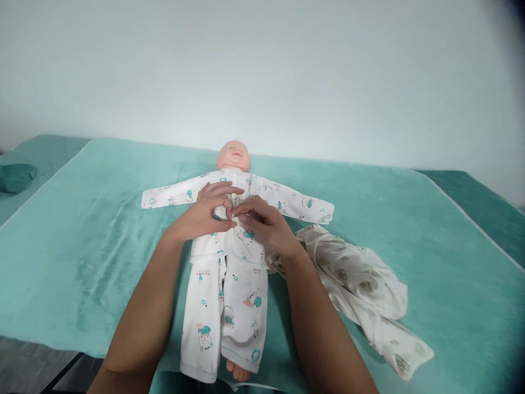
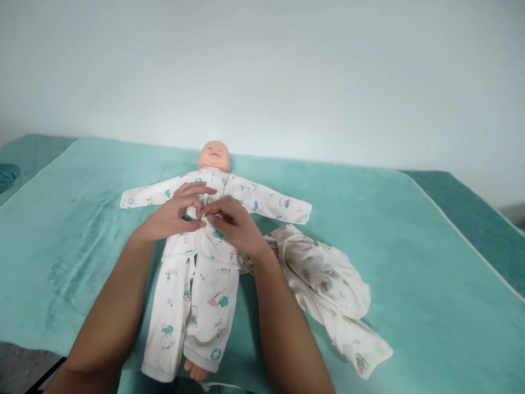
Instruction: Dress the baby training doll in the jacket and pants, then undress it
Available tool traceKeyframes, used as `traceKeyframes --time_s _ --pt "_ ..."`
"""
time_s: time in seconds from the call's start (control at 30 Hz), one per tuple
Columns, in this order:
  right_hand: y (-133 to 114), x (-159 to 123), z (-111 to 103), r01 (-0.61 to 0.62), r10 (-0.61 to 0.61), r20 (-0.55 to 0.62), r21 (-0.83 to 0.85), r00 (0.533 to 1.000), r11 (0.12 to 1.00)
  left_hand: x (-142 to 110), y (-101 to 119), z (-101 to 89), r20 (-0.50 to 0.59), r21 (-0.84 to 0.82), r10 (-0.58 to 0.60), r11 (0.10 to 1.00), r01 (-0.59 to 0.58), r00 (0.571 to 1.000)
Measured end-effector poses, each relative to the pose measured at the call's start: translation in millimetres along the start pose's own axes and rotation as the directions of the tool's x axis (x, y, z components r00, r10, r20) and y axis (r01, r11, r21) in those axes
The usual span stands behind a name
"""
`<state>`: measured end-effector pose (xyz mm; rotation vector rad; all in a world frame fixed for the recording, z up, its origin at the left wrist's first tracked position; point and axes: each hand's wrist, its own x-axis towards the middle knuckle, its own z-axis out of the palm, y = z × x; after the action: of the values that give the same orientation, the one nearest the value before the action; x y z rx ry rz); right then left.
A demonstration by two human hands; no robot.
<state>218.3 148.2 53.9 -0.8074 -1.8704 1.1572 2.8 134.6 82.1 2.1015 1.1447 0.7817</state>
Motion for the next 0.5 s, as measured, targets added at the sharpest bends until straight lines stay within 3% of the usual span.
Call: traceKeyframes --time_s 0.17,0.3,0.37,0.5 --pt "3.5 1.0 9.9 -0.046 0.067 -0.125 0.163 0.99 0.985 0.9 -4.6 2.5 -0.089 -0.069 0.004 0.998 -0.011 0.996" --pt "6.1 2.9 21.9 -0.094 0.162 -0.29 0.234 0.943 0.968 3.1 -4.3 6.4 -0.091 0.035 0.029 0.999 -0.026 0.995" --pt "6.3 4.0 24.3 -0.087 0.184 -0.391 0.252 0.902 0.964 4.1 -3.7 9.6 -0.132 0.094 0.042 0.995 -0.029 0.99" --pt "12.9 8.3 16.2 -0.073 0.279 -0.57 0.356 0.773 0.932 5.4 -6.2 15.6 -0.247 0.088 0.041 0.996 -0.02 0.968"
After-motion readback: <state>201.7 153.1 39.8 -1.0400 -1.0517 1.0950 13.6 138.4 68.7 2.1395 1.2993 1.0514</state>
